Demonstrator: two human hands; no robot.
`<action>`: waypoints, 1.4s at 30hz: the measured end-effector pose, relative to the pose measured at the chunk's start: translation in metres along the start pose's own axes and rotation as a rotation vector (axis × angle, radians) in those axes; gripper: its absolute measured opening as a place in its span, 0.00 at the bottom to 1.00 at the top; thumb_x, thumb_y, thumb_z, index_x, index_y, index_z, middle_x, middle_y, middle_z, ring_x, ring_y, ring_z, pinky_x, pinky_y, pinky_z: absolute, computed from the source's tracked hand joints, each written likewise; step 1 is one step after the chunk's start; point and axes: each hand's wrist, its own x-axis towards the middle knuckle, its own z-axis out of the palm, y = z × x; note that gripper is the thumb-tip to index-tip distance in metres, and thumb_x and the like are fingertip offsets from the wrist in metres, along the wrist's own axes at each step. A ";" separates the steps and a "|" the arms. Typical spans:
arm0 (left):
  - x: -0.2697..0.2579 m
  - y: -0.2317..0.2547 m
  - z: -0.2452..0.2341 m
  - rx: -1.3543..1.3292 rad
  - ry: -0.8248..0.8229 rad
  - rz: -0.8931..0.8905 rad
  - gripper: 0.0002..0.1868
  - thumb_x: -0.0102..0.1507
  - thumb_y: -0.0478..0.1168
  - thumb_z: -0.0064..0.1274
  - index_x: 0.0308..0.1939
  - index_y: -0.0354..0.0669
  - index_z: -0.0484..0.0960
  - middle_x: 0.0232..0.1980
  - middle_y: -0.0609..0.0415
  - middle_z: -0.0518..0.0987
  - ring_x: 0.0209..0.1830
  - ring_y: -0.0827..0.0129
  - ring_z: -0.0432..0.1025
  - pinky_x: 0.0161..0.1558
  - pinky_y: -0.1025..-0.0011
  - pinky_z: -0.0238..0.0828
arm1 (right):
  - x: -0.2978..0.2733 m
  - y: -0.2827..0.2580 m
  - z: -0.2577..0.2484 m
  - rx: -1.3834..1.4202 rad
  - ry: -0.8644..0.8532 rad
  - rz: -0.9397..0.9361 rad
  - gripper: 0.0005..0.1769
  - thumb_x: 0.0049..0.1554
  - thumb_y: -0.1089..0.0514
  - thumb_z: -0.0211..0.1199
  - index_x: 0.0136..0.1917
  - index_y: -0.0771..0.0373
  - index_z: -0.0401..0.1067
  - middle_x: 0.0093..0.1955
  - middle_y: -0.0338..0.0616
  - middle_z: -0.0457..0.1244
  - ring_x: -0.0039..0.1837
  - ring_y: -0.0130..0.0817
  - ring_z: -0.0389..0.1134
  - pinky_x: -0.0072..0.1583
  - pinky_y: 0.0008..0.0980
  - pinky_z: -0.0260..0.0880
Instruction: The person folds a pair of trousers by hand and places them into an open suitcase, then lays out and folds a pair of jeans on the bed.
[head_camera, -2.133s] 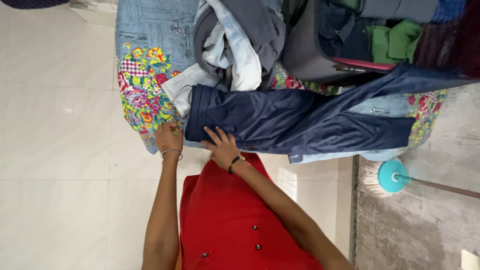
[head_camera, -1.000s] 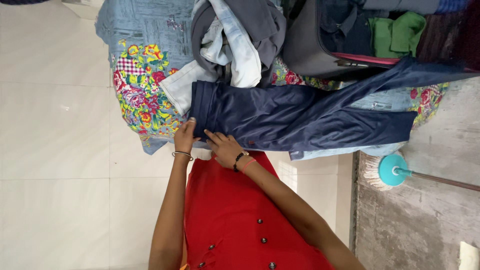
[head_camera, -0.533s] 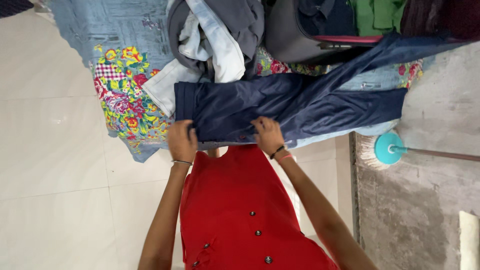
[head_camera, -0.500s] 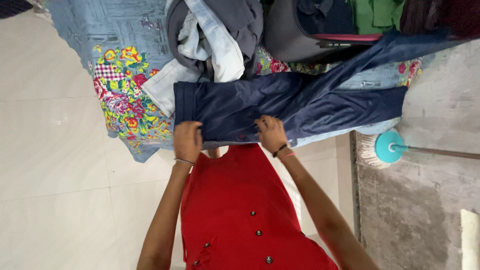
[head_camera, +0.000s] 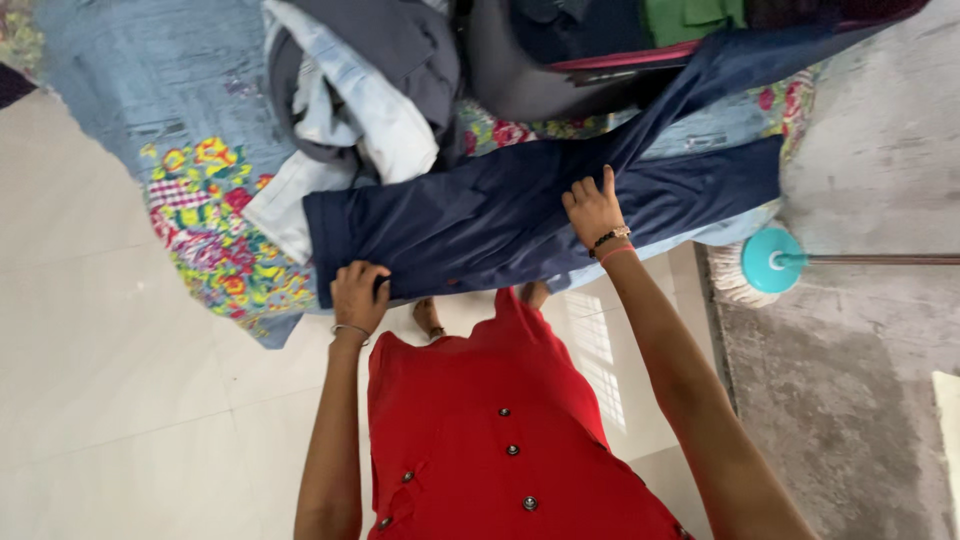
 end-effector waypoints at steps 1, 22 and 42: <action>0.002 0.000 0.002 -0.004 0.001 0.007 0.12 0.58 0.38 0.59 0.45 0.54 0.82 0.50 0.54 0.75 0.54 0.53 0.67 0.52 0.54 0.61 | -0.002 0.012 0.001 0.024 0.013 -0.040 0.09 0.58 0.58 0.55 0.50 0.55 0.74 0.51 0.39 0.64 0.62 0.39 0.65 0.77 0.65 0.44; 0.055 0.227 0.127 0.190 -0.199 0.179 0.22 0.53 0.43 0.63 0.51 0.49 0.79 0.53 0.51 0.73 0.54 0.53 0.65 0.53 0.54 0.60 | -0.091 0.102 0.055 0.372 0.076 -0.219 0.13 0.52 0.61 0.57 0.52 0.56 0.73 0.52 0.44 0.64 0.56 0.42 0.66 0.54 0.42 0.64; 0.075 0.310 0.182 0.380 -0.350 0.063 0.19 0.56 0.43 0.62 0.50 0.49 0.77 0.53 0.53 0.74 0.57 0.58 0.66 0.59 0.55 0.59 | -0.113 0.238 0.234 1.602 0.106 1.523 0.33 0.57 0.28 0.56 0.51 0.60 0.78 0.37 0.38 0.67 0.36 0.32 0.65 0.34 0.33 0.59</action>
